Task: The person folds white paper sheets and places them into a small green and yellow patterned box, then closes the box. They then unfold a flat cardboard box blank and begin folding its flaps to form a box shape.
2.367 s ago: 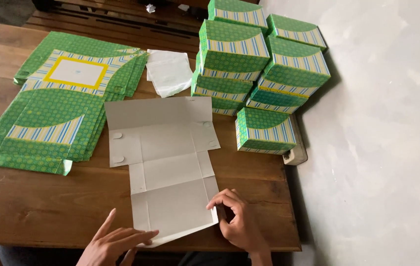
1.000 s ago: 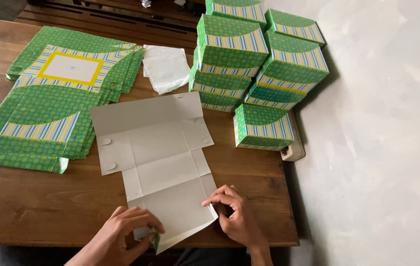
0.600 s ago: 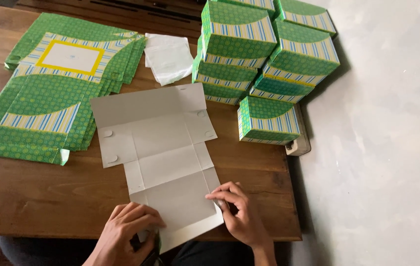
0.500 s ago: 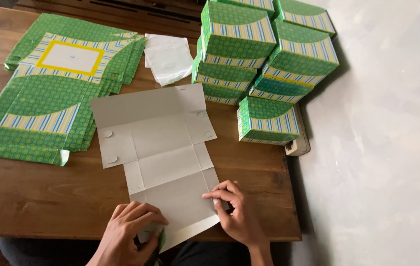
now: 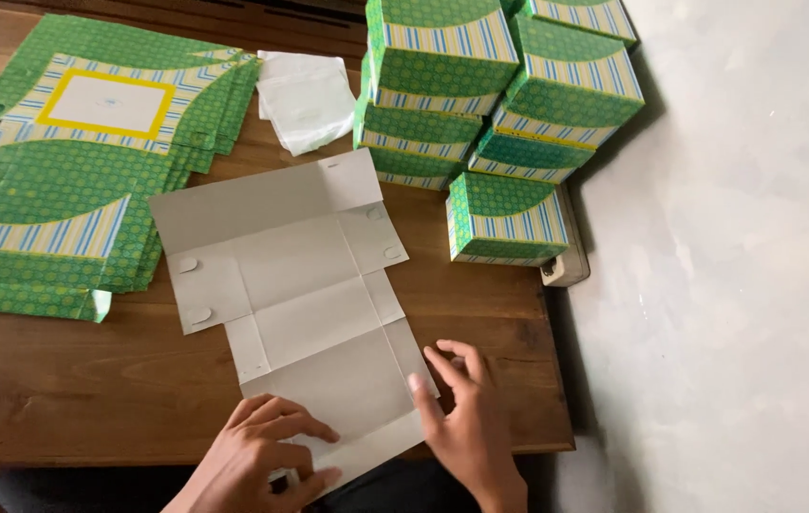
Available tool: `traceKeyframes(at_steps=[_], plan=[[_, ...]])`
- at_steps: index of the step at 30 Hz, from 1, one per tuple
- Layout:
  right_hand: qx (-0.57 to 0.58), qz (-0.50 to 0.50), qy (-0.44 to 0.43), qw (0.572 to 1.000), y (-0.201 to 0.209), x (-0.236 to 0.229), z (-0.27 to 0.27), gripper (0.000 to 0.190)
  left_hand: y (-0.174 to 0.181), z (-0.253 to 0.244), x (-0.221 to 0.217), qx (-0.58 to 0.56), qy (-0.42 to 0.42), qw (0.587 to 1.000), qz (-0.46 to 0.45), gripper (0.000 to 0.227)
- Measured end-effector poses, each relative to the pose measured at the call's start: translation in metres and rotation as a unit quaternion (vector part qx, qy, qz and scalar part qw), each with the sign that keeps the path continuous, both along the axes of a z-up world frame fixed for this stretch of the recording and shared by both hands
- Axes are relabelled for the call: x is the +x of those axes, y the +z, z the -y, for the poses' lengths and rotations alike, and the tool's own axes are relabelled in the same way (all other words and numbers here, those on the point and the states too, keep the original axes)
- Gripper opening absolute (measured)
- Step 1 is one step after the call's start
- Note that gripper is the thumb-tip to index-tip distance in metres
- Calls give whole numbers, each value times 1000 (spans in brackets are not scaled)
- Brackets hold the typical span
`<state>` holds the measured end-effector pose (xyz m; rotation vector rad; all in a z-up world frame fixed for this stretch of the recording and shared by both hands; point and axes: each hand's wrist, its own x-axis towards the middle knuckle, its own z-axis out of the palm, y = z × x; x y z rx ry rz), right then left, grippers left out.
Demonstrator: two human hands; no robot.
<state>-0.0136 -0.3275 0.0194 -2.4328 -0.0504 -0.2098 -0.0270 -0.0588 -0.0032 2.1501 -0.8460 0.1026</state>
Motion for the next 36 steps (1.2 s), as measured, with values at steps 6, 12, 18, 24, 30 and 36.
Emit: traceKeyframes(at_steps=[6, 12, 18, 24, 30, 36], plan=[[-55, -49, -5, 997, -2, -6, -5, 51, 6, 16, 21, 77, -59, 994, -41, 43], [13, -22, -20, 999, 1, -1, -6, 31, 20, 35, 48, 103, -61, 993, -9, 102], [30, 28, 62, 997, 16, -5, -17, 23, 29, 35, 54, 139, -79, 981, -109, 131], [-12, 85, 85, 993, -7, -18, -15, 24, 14, 30, 53, 131, -71, 983, -111, 109], [26, 78, 44, 996, -8, -20, -7, 29, 9, 29, 49, 116, -70, 987, -81, 96], [10, 17, 52, 998, -7, -7, -1, 24, 2, 28, 48, 82, -66, 994, -32, 93]])
